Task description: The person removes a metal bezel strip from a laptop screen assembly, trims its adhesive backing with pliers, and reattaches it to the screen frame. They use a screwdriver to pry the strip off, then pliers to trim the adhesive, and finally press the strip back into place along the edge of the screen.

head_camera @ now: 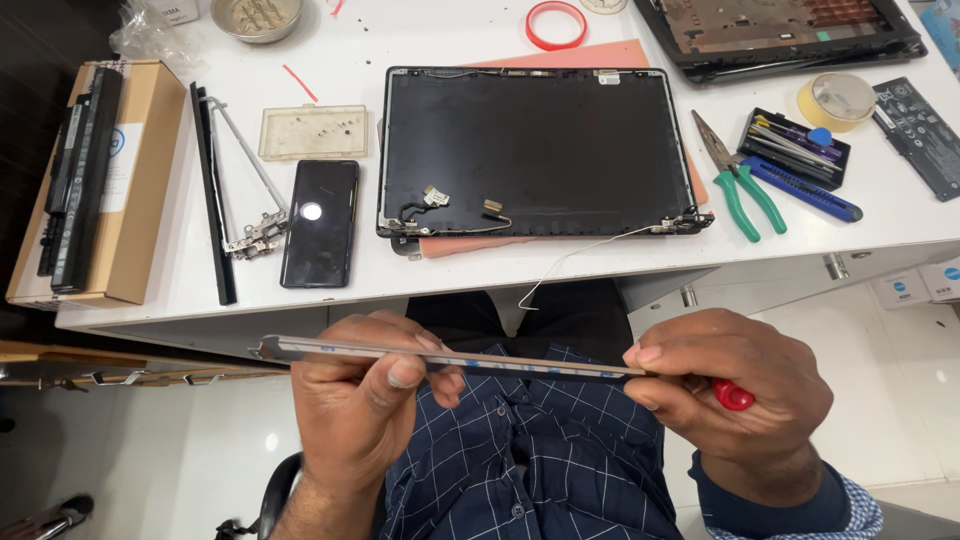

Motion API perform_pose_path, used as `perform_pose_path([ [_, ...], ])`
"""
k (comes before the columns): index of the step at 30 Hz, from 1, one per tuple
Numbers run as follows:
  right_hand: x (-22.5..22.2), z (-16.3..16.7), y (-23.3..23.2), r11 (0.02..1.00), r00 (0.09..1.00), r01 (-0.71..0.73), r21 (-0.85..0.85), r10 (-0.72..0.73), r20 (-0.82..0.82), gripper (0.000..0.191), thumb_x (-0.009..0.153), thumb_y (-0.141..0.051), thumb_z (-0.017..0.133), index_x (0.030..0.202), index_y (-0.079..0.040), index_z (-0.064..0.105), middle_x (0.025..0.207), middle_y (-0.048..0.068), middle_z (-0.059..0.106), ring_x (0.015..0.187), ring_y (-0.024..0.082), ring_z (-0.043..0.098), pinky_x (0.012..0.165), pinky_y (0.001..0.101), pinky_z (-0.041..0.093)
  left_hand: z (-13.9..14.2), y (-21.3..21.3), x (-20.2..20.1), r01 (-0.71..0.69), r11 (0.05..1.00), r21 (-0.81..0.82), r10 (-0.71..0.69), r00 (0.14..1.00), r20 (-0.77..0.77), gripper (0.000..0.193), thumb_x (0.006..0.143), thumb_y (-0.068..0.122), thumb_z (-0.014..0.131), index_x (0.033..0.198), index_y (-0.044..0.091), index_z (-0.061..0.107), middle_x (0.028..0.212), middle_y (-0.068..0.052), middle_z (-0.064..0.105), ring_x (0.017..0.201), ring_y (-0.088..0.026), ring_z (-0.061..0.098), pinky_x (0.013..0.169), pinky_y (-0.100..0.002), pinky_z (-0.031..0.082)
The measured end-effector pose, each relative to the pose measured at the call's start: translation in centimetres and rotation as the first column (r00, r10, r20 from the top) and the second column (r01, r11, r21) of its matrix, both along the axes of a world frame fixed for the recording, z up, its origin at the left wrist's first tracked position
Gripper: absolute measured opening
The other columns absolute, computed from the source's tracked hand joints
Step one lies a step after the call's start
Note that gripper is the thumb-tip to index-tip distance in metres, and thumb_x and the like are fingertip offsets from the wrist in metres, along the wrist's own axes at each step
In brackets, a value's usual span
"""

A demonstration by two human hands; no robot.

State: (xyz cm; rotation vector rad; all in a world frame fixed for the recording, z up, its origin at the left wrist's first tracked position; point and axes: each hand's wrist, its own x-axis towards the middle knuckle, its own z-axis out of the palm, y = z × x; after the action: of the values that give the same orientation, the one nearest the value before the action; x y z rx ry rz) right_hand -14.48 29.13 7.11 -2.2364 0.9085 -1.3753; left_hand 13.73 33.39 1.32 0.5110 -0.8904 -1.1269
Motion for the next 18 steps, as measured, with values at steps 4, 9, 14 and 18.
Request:
perform_pose_path([
  [4, 0.0, 0.1, -0.2, 1.000, 1.000, -0.019, -0.005, 0.020, 0.005, 0.021, 0.083, -0.015, 0.085, 0.095, -0.006, 0.070, 0.087, 0.009, 0.075, 0.081, 0.017, 0.078, 0.062, 0.0219, 0.065, 0.3, 0.1, -0.1, 0.008, 1.000, -0.027, -0.008, 1.000, 0.003, 0.022, 0.102, 0.013, 0.075, 0.106, -0.008, 0.069, 0.096, -0.025, 0.070, 0.083, -0.029, 0.076, 0.065, -0.039, 0.066],
  [9, 0.8, -0.9, -1.1, 0.986, 0.983, -0.162, 0.027, 0.159, 0.093, 0.012, 0.089, -0.006, 0.080, 0.097, -0.004, 0.071, 0.087, 0.010, 0.075, 0.076, 0.014, 0.076, 0.061, 0.0225, 0.061, 0.8, 0.5, -0.4, -0.046, 0.999, -0.007, 0.047, 0.991, 0.129, 0.026, 0.099, 0.018, 0.078, 0.107, -0.005, 0.069, 0.098, -0.023, 0.071, 0.082, -0.027, 0.076, 0.068, -0.039, 0.068],
  [14, 0.4, -1.7, -2.2, 0.972, 0.978, -0.183, 0.149, 0.164, 0.128, 0.011, 0.098, -0.010, 0.069, 0.104, -0.002, 0.068, 0.087, 0.014, 0.077, 0.066, 0.012, 0.072, 0.053, 0.0230, 0.057, 1.4, 0.6, -0.6, -0.169, 0.984, 0.052, 0.153, 0.961, 0.229, 0.027, 0.098, 0.019, 0.077, 0.106, -0.005, 0.068, 0.098, -0.020, 0.072, 0.081, -0.024, 0.075, 0.071, -0.037, 0.068],
  [18, -3.1, -1.0, -5.6, 0.969, 0.911, 0.008, 0.249, -0.110, 0.399, 0.018, 0.105, -0.015, 0.053, 0.114, 0.000, 0.056, 0.092, 0.021, 0.069, 0.063, 0.015, 0.068, 0.058, 0.0303, 0.059, 2.1, 0.5, 0.4, -0.261, 0.960, 0.104, 0.218, 0.925, 0.310, 0.024, 0.099, 0.017, 0.076, 0.103, -0.005, 0.070, 0.091, -0.017, 0.072, 0.076, -0.018, 0.071, 0.068, -0.032, 0.062],
])
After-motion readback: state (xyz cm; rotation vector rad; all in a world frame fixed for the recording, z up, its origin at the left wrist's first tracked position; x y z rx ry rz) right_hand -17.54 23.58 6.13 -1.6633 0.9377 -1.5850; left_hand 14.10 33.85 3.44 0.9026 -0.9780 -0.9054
